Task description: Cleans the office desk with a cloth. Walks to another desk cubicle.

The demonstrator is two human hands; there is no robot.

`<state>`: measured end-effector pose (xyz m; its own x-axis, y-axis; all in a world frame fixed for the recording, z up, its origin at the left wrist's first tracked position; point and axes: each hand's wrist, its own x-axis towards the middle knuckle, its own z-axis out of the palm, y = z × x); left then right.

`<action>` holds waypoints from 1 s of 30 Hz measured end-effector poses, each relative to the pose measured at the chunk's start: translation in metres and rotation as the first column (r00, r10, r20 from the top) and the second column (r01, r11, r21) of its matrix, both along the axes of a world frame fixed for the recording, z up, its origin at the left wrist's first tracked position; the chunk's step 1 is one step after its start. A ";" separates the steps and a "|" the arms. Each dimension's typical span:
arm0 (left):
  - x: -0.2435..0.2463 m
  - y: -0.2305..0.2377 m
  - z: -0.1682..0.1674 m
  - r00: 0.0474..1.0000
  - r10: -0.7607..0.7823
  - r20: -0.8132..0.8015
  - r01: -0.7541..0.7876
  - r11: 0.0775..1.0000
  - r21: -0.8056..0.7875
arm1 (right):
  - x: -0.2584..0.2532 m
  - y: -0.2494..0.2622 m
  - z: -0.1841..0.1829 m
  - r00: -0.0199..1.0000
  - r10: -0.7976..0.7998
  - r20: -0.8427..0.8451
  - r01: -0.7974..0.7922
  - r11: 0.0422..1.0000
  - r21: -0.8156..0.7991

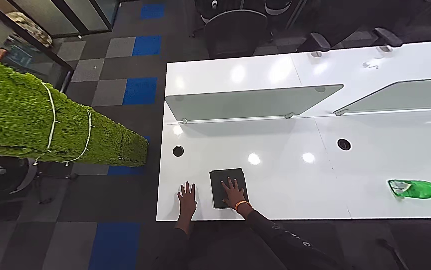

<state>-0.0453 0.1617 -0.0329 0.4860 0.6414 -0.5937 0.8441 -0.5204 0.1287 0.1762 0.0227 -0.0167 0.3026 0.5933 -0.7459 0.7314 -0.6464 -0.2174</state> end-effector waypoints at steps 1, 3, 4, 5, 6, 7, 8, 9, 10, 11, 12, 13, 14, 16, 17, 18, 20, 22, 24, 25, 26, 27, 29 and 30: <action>0.000 0.009 -0.003 1.000 -0.002 -0.005 0.001 1.000 -0.003 | 0.002 0.007 -0.005 0.999 -0.026 0.022 0.026 1.000 -0.001; -0.004 0.026 -0.007 1.000 0.004 -0.017 -0.005 1.000 -0.011 | 0.012 0.024 -0.012 0.994 -0.088 0.065 0.086 0.996 0.023; -0.008 0.033 -0.007 1.000 0.010 -0.025 -0.010 1.000 -0.020 | 0.019 0.033 -0.013 0.990 -0.120 0.079 0.118 0.992 0.037; -0.013 0.038 -0.008 0.999 0.009 -0.035 -0.010 1.000 -0.025 | 0.027 0.043 -0.014 0.985 -0.148 0.093 0.144 0.988 0.050; -0.019 0.043 -0.010 0.999 0.010 -0.034 -0.011 1.000 -0.024 | 0.039 0.054 -0.014 0.979 -0.170 0.111 0.164 0.985 0.059; -0.026 0.048 -0.012 0.999 0.019 -0.030 -0.020 0.999 -0.025 | 0.051 0.068 -0.014 0.974 -0.193 0.123 0.185 0.980 0.073; -0.034 0.051 -0.013 0.999 0.032 -0.028 -0.033 0.999 -0.028 | 0.065 0.083 -0.015 0.968 -0.208 0.141 0.197 0.976 0.089; -0.042 0.053 -0.014 0.998 0.050 -0.030 -0.051 0.998 -0.033 | 0.080 0.100 -0.017 0.963 -0.218 0.162 0.201 0.973 0.110; -0.050 0.054 -0.015 0.997 0.069 -0.031 -0.070 0.997 -0.036 | 0.096 0.117 -0.019 0.957 -0.223 0.184 0.201 0.971 0.130; -0.059 0.054 -0.015 0.996 0.089 -0.027 -0.090 0.995 -0.037 | 0.110 0.135 -0.021 0.951 -0.233 0.204 0.205 0.967 0.148; -0.069 0.053 -0.015 0.994 0.110 -0.016 -0.110 0.993 -0.032 | 0.123 0.155 -0.024 0.944 -0.244 0.222 0.213 0.964 0.157; -0.078 0.053 -0.017 0.991 0.134 0.003 -0.134 0.991 -0.023 | 0.134 0.177 -0.025 0.937 -0.260 0.234 0.227 0.961 0.161; -0.088 0.050 -0.018 0.987 0.160 0.021 -0.159 0.987 -0.020 | 0.140 0.196 -0.026 0.930 -0.280 0.237 0.248 0.956 0.157; -0.108 0.043 -0.020 0.980 0.197 0.038 -0.196 0.980 -0.017 | 0.140 0.231 -0.027 0.913 -0.332 0.238 0.296 0.939 0.174; -0.117 0.039 -0.022 0.978 0.204 0.037 -0.204 0.979 -0.003 | 0.135 0.244 -0.029 0.909 -0.345 0.235 0.304 0.933 0.194; -0.125 0.035 -0.023 0.978 0.205 0.037 -0.206 0.978 0.015 | 0.127 0.253 -0.031 0.912 -0.337 0.236 0.289 0.933 0.213; -0.136 0.030 -0.024 0.978 0.205 0.036 -0.206 0.977 0.052 | 0.108 0.268 -0.034 0.934 -0.267 0.238 0.212 0.949 0.233; -0.138 0.026 -0.022 0.975 0.218 0.037 -0.220 0.974 0.061 | 0.082 0.274 -0.032 0.965 -0.171 0.200 0.120 0.962 0.244; -0.135 0.025 -0.017 0.971 0.238 0.036 -0.240 0.969 0.064 | 0.049 0.270 -0.029 0.986 -0.049 0.162 0.010 0.972 0.235; -0.133 0.025 -0.015 0.967 0.248 0.054 -0.251 0.965 0.077 | 0.028 0.263 -0.029 0.990 0.013 0.140 -0.045 0.972 0.233; -0.130 0.024 -0.012 0.963 0.256 0.080 -0.263 0.961 0.088 | 0.005 0.251 -0.028 0.991 0.074 0.116 -0.100 0.966 0.239; -0.127 0.022 -0.010 0.960 0.257 0.113 -0.269 0.957 0.108 | -0.022 0.234 -0.028 0.985 0.142 0.094 -0.161 0.954 0.252; -0.119 0.019 -0.005 0.955 0.251 0.159 -0.274 0.950 0.148 | -0.079 0.193 -0.030 0.956 0.292 0.040 -0.289 0.905 0.312; -0.113 0.017 -0.001 0.953 0.244 0.183 -0.274 0.948 0.164 | -0.106 0.169 -0.031 0.927 0.374 -0.004 -0.351 0.873 0.339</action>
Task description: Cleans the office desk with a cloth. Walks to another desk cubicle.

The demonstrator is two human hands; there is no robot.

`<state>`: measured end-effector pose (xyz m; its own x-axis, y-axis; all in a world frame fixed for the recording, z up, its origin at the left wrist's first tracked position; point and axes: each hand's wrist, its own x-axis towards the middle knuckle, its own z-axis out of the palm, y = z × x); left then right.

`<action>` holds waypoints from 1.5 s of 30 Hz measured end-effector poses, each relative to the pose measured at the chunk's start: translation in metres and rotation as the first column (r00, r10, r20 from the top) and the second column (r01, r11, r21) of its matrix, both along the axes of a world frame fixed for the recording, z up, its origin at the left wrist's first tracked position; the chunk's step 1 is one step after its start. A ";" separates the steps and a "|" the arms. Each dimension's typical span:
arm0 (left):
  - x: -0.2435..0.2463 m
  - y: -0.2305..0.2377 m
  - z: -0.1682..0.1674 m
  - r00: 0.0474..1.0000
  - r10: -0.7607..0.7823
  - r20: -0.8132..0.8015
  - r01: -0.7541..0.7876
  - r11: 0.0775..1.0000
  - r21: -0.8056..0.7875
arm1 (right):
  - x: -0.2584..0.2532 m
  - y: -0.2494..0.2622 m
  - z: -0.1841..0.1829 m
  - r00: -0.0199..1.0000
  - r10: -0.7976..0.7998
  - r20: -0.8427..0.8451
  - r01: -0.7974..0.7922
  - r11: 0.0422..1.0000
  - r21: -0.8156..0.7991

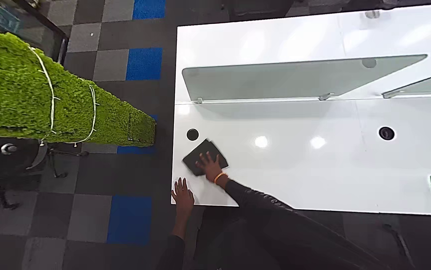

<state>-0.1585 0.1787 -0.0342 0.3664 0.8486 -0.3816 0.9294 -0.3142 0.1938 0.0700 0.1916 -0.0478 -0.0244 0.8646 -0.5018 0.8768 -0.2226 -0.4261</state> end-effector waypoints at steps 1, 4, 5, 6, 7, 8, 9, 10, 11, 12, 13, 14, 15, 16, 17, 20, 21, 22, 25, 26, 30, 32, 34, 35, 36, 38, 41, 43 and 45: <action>0.005 -0.001 0.004 1.000 -0.006 0.016 0.006 1.000 0.006 | -0.025 -0.023 -0.002 0.995 0.086 -0.050 -0.085 0.996 0.011; 0.021 -0.014 0.012 0.999 -0.045 0.027 0.044 0.999 0.014 | -0.068 -0.085 -0.003 0.947 0.289 -0.142 -0.294 0.956 -0.019; 0.026 -0.020 0.015 0.998 -0.060 0.019 0.060 0.998 0.013 | -0.068 -0.098 -0.002 0.931 0.332 -0.150 -0.340 0.940 -0.026; 0.031 -0.027 0.017 0.997 -0.076 0.008 0.076 0.997 0.008 | -0.061 -0.109 -0.005 0.925 0.351 -0.148 -0.357 0.934 -0.015; 0.036 -0.033 0.018 0.996 -0.090 -0.005 0.090 0.996 0.003 | -0.047 -0.117 -0.008 0.927 0.346 -0.142 -0.348 0.937 0.009; 0.041 -0.040 0.018 0.994 -0.105 -0.013 0.105 0.995 -0.002 | -0.027 -0.124 -0.009 0.942 0.310 -0.132 -0.308 0.951 0.033; 0.046 -0.049 0.018 0.992 -0.124 -0.026 0.123 0.992 -0.008 | -0.001 -0.130 -0.011 0.964 0.239 -0.115 -0.234 0.971 0.052; 0.051 -0.058 0.018 0.989 -0.143 -0.038 0.142 0.990 -0.019 | 0.030 -0.136 -0.011 0.987 0.135 -0.090 -0.129 0.989 0.068; 0.056 -0.067 0.016 0.986 -0.161 -0.051 0.159 0.987 -0.033 | 0.066 -0.142 -0.008 0.998 0.003 -0.062 0.002 0.997 0.073; 0.062 -0.077 0.015 0.981 -0.180 -0.069 0.177 0.983 -0.045 | 0.106 -0.149 -0.002 0.991 -0.134 -0.019 0.135 0.990 0.048; 0.068 -0.086 0.013 0.976 -0.199 -0.087 0.193 0.979 -0.066 | 0.146 -0.159 0.004 0.964 -0.263 0.038 0.263 0.965 0.009; 0.075 -0.095 0.013 0.970 -0.216 -0.108 0.207 0.974 -0.090 | 0.186 -0.173 0.010 0.917 -0.388 0.092 0.392 0.920 -0.027; 0.082 -0.103 0.012 0.964 -0.233 -0.125 0.219 0.969 -0.118 | 0.221 -0.193 0.015 0.853 -0.503 0.138 0.513 0.857 -0.049; 0.090 -0.110 0.013 0.959 -0.248 -0.139 0.228 0.963 -0.146 | 0.252 -0.217 0.017 0.780 -0.602 0.170 0.617 0.785 -0.049; 0.097 -0.118 0.015 0.953 -0.263 -0.149 0.237 0.956 -0.172 | 0.277 -0.246 0.018 0.706 -0.682 0.192 0.701 0.712 -0.051; 0.117 -0.139 0.021 0.934 -0.318 -0.165 0.269 0.927 -0.263 | 0.317 -0.341 0.016 0.508 -0.823 0.254 0.856 0.515 -0.044; 0.122 -0.145 0.022 0.925 -0.339 -0.173 0.285 0.918 -0.277 | 0.320 -0.370 0.014 0.466 -0.841 0.274 0.880 0.472 -0.047; 0.126 -0.151 0.023 0.917 -0.358 -0.178 0.301 0.910 -0.284 | 0.320 -0.395 0.013 0.433 -0.855 0.286 0.898 0.438 -0.049; 0.135 -0.164 0.024 0.895 -0.398 -0.202 0.331 0.895 -0.298 | 0.310 -0.447 0.015 0.398 -0.861 0.317 0.915 0.399 -0.063; 0.138 -0.167 0.025 0.890 -0.406 -0.209 0.338 0.894 -0.294 | 0.308 -0.455 0.016 0.396 -0.859 0.325 0.916 0.396 -0.070; 0.144 -0.177 0.030 0.896 -0.397 -0.196 0.334 0.897 -0.289 | 0.307 -0.465 0.018 0.394 -0.867 0.306 0.917 0.394 -0.066; 0.144 -0.181 0.034 0.902 -0.383 -0.200 0.319 0.902 -0.291 | 0.307 -0.462 0.017 0.394 -0.870 0.296 0.917 0.392 -0.070; 0.142 -0.183 0.037 0.908 -0.365 -0.206 0.298 0.908 -0.295 | 0.308 -0.461 0.016 0.397 -0.871 0.291 0.916 0.396 -0.063; 0.140 -0.184 0.038 0.911 -0.358 -0.205 0.292 0.911 -0.292 | 0.308 -0.462 0.015 0.397 -0.872 0.287 0.916 0.397 -0.061; 0.136 -0.184 0.038 0.914 -0.352 -0.203 0.287 0.912 -0.292 | 0.308 -0.463 0.016 0.393 -0.875 0.281 0.918 0.392 -0.063; 0.126 -0.183 0.038 0.915 -0.344 -0.212 0.273 0.913 -0.303 | 0.305 -0.462 0.019 0.375 -0.889 0.263 0.926 0.373 -0.062; 0.101 -0.178 0.034 0.933 -0.294 -0.205 0.225 0.925 -0.306 | 0.296 -0.447 0.020 0.330 -0.908 0.257 0.944 0.325 -0.061; 0.077 -0.172 0.032 0.946 -0.252 -0.201 0.177 0.927 -0.330 | 0.278 -0.427 0.020 0.298 -0.917 0.266 0.954 0.298 -0.044; 0.051 -0.161 0.032 0.954 -0.220 -0.203 0.140 0.928 -0.345 | 0.251 -0.392 0.024 0.261 -0.921 0.290 0.964 0.264 -0.031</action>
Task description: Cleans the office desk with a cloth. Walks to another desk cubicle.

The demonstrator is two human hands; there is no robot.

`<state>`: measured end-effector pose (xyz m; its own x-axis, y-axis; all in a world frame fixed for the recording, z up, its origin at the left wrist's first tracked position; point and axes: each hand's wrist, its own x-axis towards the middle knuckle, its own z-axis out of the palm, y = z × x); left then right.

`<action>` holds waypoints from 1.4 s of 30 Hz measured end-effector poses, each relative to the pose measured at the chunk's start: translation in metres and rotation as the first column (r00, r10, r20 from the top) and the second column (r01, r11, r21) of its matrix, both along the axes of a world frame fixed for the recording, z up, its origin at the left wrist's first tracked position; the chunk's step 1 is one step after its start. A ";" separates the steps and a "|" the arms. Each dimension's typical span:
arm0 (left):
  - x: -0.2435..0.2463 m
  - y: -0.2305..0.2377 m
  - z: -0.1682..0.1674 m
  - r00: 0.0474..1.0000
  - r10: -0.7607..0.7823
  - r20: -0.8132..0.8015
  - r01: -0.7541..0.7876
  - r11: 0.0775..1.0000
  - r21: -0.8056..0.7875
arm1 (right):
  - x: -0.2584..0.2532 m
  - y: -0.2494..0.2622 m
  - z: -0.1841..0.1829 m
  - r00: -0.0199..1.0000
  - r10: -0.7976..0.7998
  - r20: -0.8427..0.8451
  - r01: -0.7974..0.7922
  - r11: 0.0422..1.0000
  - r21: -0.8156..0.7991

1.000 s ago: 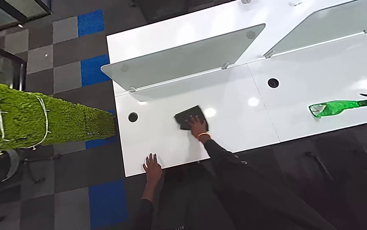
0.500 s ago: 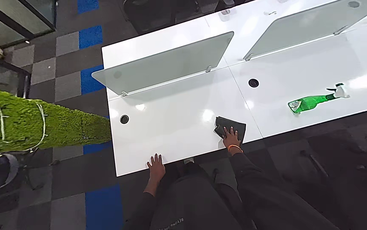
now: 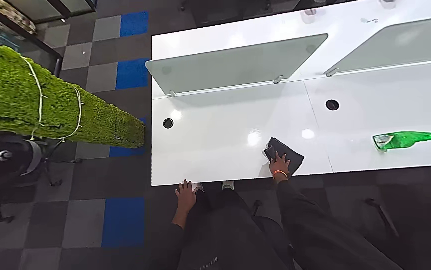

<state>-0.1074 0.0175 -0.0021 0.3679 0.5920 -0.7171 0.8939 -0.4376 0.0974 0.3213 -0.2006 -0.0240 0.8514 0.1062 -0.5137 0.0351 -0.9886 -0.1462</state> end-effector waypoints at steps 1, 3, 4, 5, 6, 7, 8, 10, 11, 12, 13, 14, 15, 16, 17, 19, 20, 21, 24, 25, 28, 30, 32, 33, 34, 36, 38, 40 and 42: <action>-0.013 0.005 0.001 1.000 0.016 -0.004 -0.016 1.000 -0.002 | -0.017 0.020 0.002 1.000 -0.018 0.009 0.018 1.000 -0.012; -0.048 0.014 0.000 0.999 0.044 -0.014 -0.044 0.999 -0.011 | -0.056 0.061 -0.003 0.999 -0.036 0.026 0.037 0.998 -0.042; -0.065 0.021 0.000 0.998 0.062 -0.014 -0.062 0.998 -0.009 | -0.076 0.082 -0.008 0.999 -0.026 0.034 0.028 0.998 -0.056; -0.081 0.029 0.001 0.996 0.083 -0.016 -0.083 0.997 -0.004 | -0.096 0.105 -0.011 0.999 -0.006 0.036 0.008 0.998 -0.061; -0.098 0.036 0.002 0.994 0.104 -0.020 -0.104 0.995 0.000 | -0.117 0.126 -0.013 0.999 0.028 0.031 -0.026 0.998 -0.058; -0.114 0.042 0.003 0.992 0.121 -0.026 -0.121 0.993 0.005 | -0.139 0.144 -0.014 0.997 0.072 0.015 -0.071 0.996 -0.055; -0.129 0.048 0.002 0.990 0.134 -0.032 -0.134 0.991 0.017 | -0.161 0.163 -0.012 0.993 0.120 -0.005 -0.121 0.992 -0.042; -0.155 0.059 0.002 0.985 0.166 -0.046 -0.165 0.986 0.037 | -0.203 0.196 -0.010 0.974 0.225 -0.041 -0.225 0.974 -0.010; -0.166 0.064 0.002 0.981 0.185 -0.050 -0.183 0.982 0.044 | -0.224 0.212 -0.008 0.957 0.283 -0.058 -0.283 0.959 0.008; -0.175 0.068 0.002 0.978 0.202 -0.054 -0.200 0.978 0.053 | -0.246 0.227 -0.008 0.933 0.352 -0.074 -0.350 0.936 0.030; -0.182 0.072 0.002 0.975 0.213 -0.064 -0.210 0.976 0.057 | -0.267 0.240 -0.009 0.900 0.428 -0.080 -0.424 0.903 0.061; -0.188 0.075 0.002 0.973 0.223 -0.068 -0.219 0.974 0.059 | -0.289 0.251 -0.008 0.854 0.512 -0.092 -0.504 0.858 0.100; -0.192 0.077 0.003 0.970 0.234 -0.065 -0.230 0.971 0.059 | -0.309 0.262 -0.006 0.789 0.604 -0.114 -0.587 0.796 0.147; -0.195 0.079 0.003 0.969 0.239 -0.060 -0.235 0.970 0.060 | -0.328 0.272 -0.001 0.699 0.700 -0.146 -0.673 0.713 0.196; -0.196 0.080 0.003 0.970 0.235 -0.057 -0.232 0.971 0.062 | -0.346 0.280 0.004 0.586 0.790 -0.180 -0.752 0.613 0.243; -0.195 0.081 0.003 0.974 0.219 -0.056 -0.215 0.974 0.065 | -0.374 0.292 0.007 0.341 0.915 -0.216 -0.863 0.396 0.315; -0.192 0.081 0.003 0.976 0.213 -0.050 -0.209 0.976 0.065 | -0.384 0.295 0.007 0.230 0.945 -0.234 -0.891 0.301 0.341; -0.189 0.081 0.004 0.977 0.209 -0.042 -0.206 0.976 0.065 | -0.391 0.296 0.006 0.134 0.961 -0.242 -0.911 0.216 0.350; -0.176 0.080 0.009 0.981 0.190 -0.034 -0.187 0.980 0.070 | -0.388 0.282 0.003 0.023 0.972 -0.234 -0.936 0.103 0.338; -0.170 0.077 0.008 0.983 0.182 -0.031 -0.179 0.981 0.072 | -0.378 0.273 0.001 0.015 0.975 -0.223 -0.938 0.091 0.336; -0.150 0.068 0.007 0.987 0.154 -0.033 -0.152 0.987 0.053 | -0.335 0.233 -0.008 -0.014 0.985 -0.171 -0.940 0.045 0.339; -0.134 0.059 0.006 0.991 0.126 -0.037 -0.124 0.991 0.044 | -0.297 0.195 -0.011 -0.021 0.989 -0.144 -0.941 0.029 0.337; -0.113 0.050 0.007 0.995 0.100 -0.012 -0.100 0.994 0.046 | -0.254 0.153 -0.009 0.003 0.991 -0.133 -0.944 0.047 0.327; -0.100 0.047 0.006 0.997 0.081 -0.003 -0.081 0.995 0.056 | -0.231 0.131 -0.009 0.027 0.992 -0.122 -0.948 0.064 0.312; -0.087 0.041 0.006 0.998 0.061 -0.001 -0.061 0.996 0.062 | -0.211 0.108 -0.010 0.060 0.991 -0.119 -0.952 0.093 0.293; -0.060 0.028 0.009 0.999 0.040 0.006 -0.040 0.998 0.055 | -0.173 0.060 -0.009 0.158 0.979 -0.132 -0.949 0.188 0.253; -0.033 0.017 0.013 1.000 0.014 0.022 -0.015 0.999 0.035 | -0.139 0.016 -0.008 0.274 0.951 -0.141 -0.930 0.299 0.214; -0.006 0.007 0.018 0.999 -0.017 0.039 0.015 0.999 0.034 | -0.109 -0.020 -0.005 0.381 0.911 -0.156 -0.899 0.405 0.165; 0.018 -0.002 0.022 0.998 -0.052 0.047 0.050 0.998 0.037 | -0.082 -0.049 0.000 0.470 0.866 -0.172 -0.862 0.492 0.121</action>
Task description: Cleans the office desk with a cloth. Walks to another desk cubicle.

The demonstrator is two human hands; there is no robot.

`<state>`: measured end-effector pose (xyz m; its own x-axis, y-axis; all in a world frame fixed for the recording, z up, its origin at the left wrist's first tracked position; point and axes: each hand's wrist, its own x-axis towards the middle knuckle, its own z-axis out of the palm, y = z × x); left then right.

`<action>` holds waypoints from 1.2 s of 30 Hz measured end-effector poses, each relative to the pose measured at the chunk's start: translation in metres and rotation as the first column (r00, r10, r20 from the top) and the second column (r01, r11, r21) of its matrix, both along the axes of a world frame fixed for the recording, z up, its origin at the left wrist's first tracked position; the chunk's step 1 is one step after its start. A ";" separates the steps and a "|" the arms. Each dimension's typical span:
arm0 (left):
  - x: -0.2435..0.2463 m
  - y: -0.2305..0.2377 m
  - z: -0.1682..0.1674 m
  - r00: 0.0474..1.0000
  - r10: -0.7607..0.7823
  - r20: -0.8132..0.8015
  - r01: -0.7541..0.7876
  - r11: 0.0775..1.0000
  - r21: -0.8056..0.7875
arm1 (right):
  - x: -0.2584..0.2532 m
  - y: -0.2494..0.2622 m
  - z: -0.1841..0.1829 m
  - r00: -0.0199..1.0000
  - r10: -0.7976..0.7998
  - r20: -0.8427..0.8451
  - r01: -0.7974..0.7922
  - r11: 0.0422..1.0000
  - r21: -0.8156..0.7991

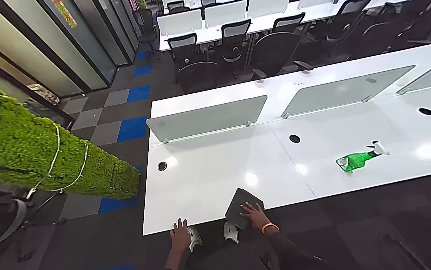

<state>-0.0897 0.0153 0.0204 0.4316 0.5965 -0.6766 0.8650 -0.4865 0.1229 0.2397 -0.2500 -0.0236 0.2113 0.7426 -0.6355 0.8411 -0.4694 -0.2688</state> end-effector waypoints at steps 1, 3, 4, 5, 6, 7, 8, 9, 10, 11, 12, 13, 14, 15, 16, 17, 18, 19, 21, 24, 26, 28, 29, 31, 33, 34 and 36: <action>0.010 -0.005 0.003 1.000 -0.013 0.002 0.013 1.000 0.000 | 0.012 -0.012 0.004 0.999 -0.042 0.009 0.042 0.999 -0.020; 0.027 -0.013 0.007 1.000 -0.019 0.015 0.019 1.000 0.009 | 0.031 -0.029 0.009 0.993 -0.113 0.012 0.114 0.993 -0.041; 0.033 -0.017 0.007 1.000 -0.021 0.018 0.020 1.000 0.016 | 0.037 -0.033 0.009 0.991 -0.134 0.013 0.135 0.990 -0.046; 0.038 -0.020 0.006 1.000 -0.022 0.020 0.021 1.000 0.017 | 0.042 -0.035 0.007 0.989 -0.149 0.012 0.150 0.988 -0.044; 0.042 -0.023 0.006 1.000 -0.021 0.019 0.021 1.000 0.014 | 0.045 -0.034 0.004 0.986 -0.165 0.007 0.165 0.985 -0.043; 0.044 -0.026 0.005 1.000 -0.024 0.011 0.024 1.000 0.013 | 0.046 -0.030 0.004 0.983 -0.183 0.002 0.183 0.982 -0.038; 0.047 -0.028 0.005 1.000 -0.025 0.001 0.025 1.000 0.011 | 0.046 -0.024 0.005 0.980 -0.197 -0.003 0.197 0.979 -0.042; 0.047 -0.031 0.006 1.000 -0.024 -0.012 0.024 1.000 0.007 | 0.045 -0.018 0.009 0.978 -0.208 -0.009 0.208 0.977 -0.055; 0.047 -0.034 0.008 1.000 -0.018 -0.022 0.018 1.000 0.005 | 0.045 -0.011 0.012 0.976 -0.218 -0.013 0.216 0.974 -0.070; 0.047 -0.037 0.009 1.000 -0.009 -0.029 0.009 1.000 -0.001 | 0.046 -0.004 0.015 0.975 -0.222 -0.018 0.220 0.972 -0.085; 0.044 -0.038 0.010 0.999 -0.002 -0.033 0.001 1.000 -0.009 | 0.047 0.003 0.017 0.974 -0.225 -0.020 0.223 0.970 -0.093; 0.041 -0.040 0.010 0.999 0.004 -0.041 -0.005 1.000 -0.024 | 0.048 0.009 0.017 0.973 -0.231 -0.024 0.228 0.969 -0.099; 0.036 -0.040 0.009 0.999 0.008 -0.050 -0.010 0.999 -0.037 | 0.049 0.015 0.017 0.971 -0.238 -0.028 0.233 0.966 -0.109; 0.031 -0.039 0.008 0.998 0.013 -0.057 -0.016 0.999 -0.047 | 0.050 0.021 0.020 0.968 -0.248 -0.031 0.243 0.963 -0.119; 0.025 -0.039 0.007 0.998 0.020 -0.065 -0.023 0.998 -0.052 | 0.051 0.027 0.022 0.966 -0.255 -0.036 0.248 0.959 -0.134; 0.019 -0.037 0.005 0.997 0.026 -0.069 -0.029 0.998 -0.056 | 0.052 0.031 0.023 0.964 -0.264 -0.040 0.256 0.956 -0.147; 0.014 -0.034 0.003 0.997 0.033 -0.069 -0.037 0.998 -0.059 | 0.054 0.035 0.023 0.963 -0.268 -0.036 0.259 0.953 -0.157; 0.009 -0.032 0.001 0.996 0.036 -0.080 -0.040 0.998 -0.056 | 0.053 0.038 0.022 0.960 -0.277 -0.037 0.268 0.949 -0.166; 0.001 -0.025 -0.004 0.995 0.051 -0.087 -0.055 0.998 -0.040 | 0.053 0.042 0.024 0.955 -0.295 -0.037 0.283 0.941 -0.187; -0.003 -0.016 -0.015 0.994 0.066 -0.086 -0.064 0.998 0.027 | 0.050 0.049 0.030 0.950 -0.310 -0.020 0.297 0.924 -0.241; 0.002 -0.010 -0.026 0.995 0.056 -0.081 -0.048 0.995 0.090 | 0.046 0.054 0.029 0.945 -0.326 -0.007 0.314 0.915 -0.252; 0.010 -0.005 -0.036 0.996 0.037 -0.077 -0.027 0.993 0.118 | 0.041 0.055 0.029 0.935 -0.353 -0.013 0.338 0.905 -0.257; 0.016 -0.002 -0.037 0.996 0.030 -0.080 -0.021 0.993 0.113 | 0.039 0.055 0.028 0.933 -0.360 -0.016 0.343 0.901 -0.266; 0.033 0.005 -0.037 0.998 0.023 -0.063 -0.016 0.995 0.102 | 0.038 0.054 0.027 0.929 -0.370 -0.023 0.350 0.897 -0.269; 0.045 0.012 -0.038 1.000 0.027 -0.009 -0.026 0.994 0.104 | 0.037 0.052 0.027 0.927 -0.372 -0.037 0.351 0.900 -0.259; 0.051 0.015 -0.037 0.999 0.031 0.010 -0.032 0.994 0.100 | 0.036 0.052 0.026 0.929 -0.369 -0.039 0.347 0.902 -0.259; 0.061 0.019 -0.033 1.000 0.024 0.020 -0.026 0.995 0.096 | 0.038 0.054 0.026 0.930 -0.364 -0.045 0.340 0.901 -0.269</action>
